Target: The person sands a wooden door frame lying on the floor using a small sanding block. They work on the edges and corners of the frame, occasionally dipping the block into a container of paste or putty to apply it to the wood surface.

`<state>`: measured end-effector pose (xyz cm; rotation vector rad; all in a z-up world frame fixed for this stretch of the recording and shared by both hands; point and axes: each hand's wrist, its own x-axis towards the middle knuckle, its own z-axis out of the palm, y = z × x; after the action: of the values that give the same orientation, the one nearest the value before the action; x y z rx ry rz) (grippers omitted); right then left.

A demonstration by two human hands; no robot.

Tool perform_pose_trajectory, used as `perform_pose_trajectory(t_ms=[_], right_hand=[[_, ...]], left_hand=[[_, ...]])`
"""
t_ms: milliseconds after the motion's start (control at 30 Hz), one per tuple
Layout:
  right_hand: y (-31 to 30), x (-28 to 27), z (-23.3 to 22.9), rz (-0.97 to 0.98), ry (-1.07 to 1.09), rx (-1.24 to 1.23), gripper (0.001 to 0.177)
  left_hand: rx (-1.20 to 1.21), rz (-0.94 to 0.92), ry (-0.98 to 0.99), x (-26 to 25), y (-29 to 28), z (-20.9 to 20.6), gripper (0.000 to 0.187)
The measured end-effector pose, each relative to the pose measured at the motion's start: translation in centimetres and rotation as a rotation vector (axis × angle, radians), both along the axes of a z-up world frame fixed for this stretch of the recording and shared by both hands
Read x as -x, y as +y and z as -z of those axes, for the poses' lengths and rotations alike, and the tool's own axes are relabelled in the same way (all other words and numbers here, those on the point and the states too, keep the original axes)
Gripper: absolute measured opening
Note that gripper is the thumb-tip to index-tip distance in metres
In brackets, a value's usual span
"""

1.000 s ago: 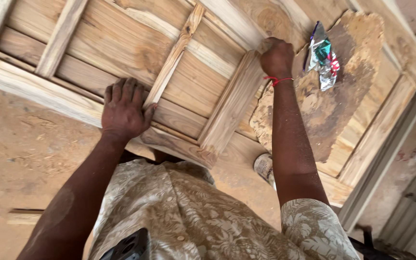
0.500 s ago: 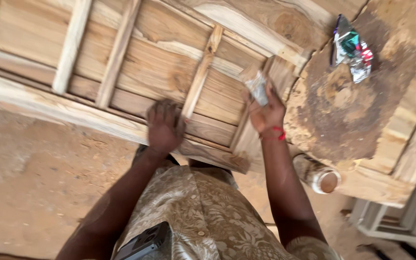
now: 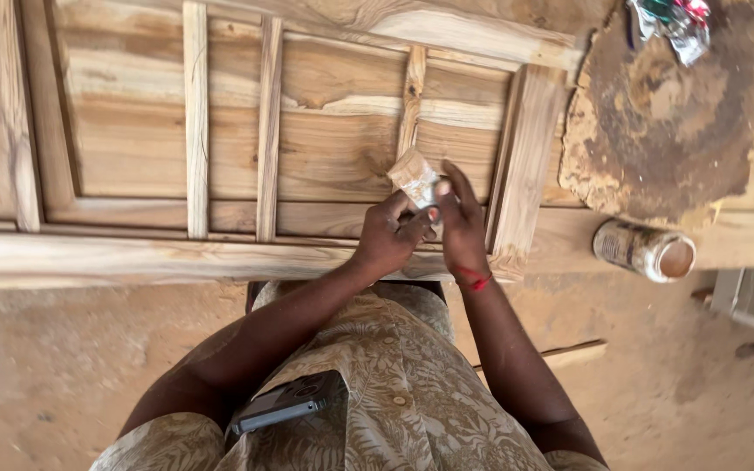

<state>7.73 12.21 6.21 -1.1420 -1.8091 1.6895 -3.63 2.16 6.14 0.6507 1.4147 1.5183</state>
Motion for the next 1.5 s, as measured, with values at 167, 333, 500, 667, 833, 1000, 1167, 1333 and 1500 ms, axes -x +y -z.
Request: perform_pose_trajectory(t_ms=[167,333,500,667,833,1000,1167,1333,1500], right_hand=[[-2.2,0.3,-5.2,0.026,-0.026,-0.578,0.042],[-3.5,0.7,-7.8,-0.030,0.068,-0.458,0.037],[-3.9,0.3,-7.9,-0.037,0.062,-0.456,0.035],[-3.3,-0.7,-7.0,-0.015,0.126,-0.225,0.032],[-2.0,-1.9,-4.4,0.001,0.356,0.176,0.031],[1.3,-2.9,-1.3,0.134,0.736,0.542,0.036],[8.1,-3.1,2.4,0.316,0.445,0.500,0.077],[14.9,0.6,9.3,0.172,0.280,0.171,0.092],[17.9,5.8,12.2,0.153,-0.455,-0.141,0.100]], left_hand=[[-0.028,0.006,0.189,1.2,-0.5,-3.2,0.023],[-0.181,0.042,0.534,1.6,-0.4,-3.3,0.021],[-0.087,0.107,0.610,1.1,-0.2,-2.0,0.017],[-0.071,0.148,0.626,1.1,0.5,-1.4,0.021],[-0.084,0.119,0.658,1.1,1.3,0.1,0.016],[0.028,0.102,0.577,2.0,3.5,1.1,0.007],[-0.042,0.006,0.791,6.7,7.4,0.1,0.019],[0.104,0.071,0.679,9.4,9.5,-0.3,0.012],[0.218,0.058,0.651,9.4,6.3,2.3,0.019]])
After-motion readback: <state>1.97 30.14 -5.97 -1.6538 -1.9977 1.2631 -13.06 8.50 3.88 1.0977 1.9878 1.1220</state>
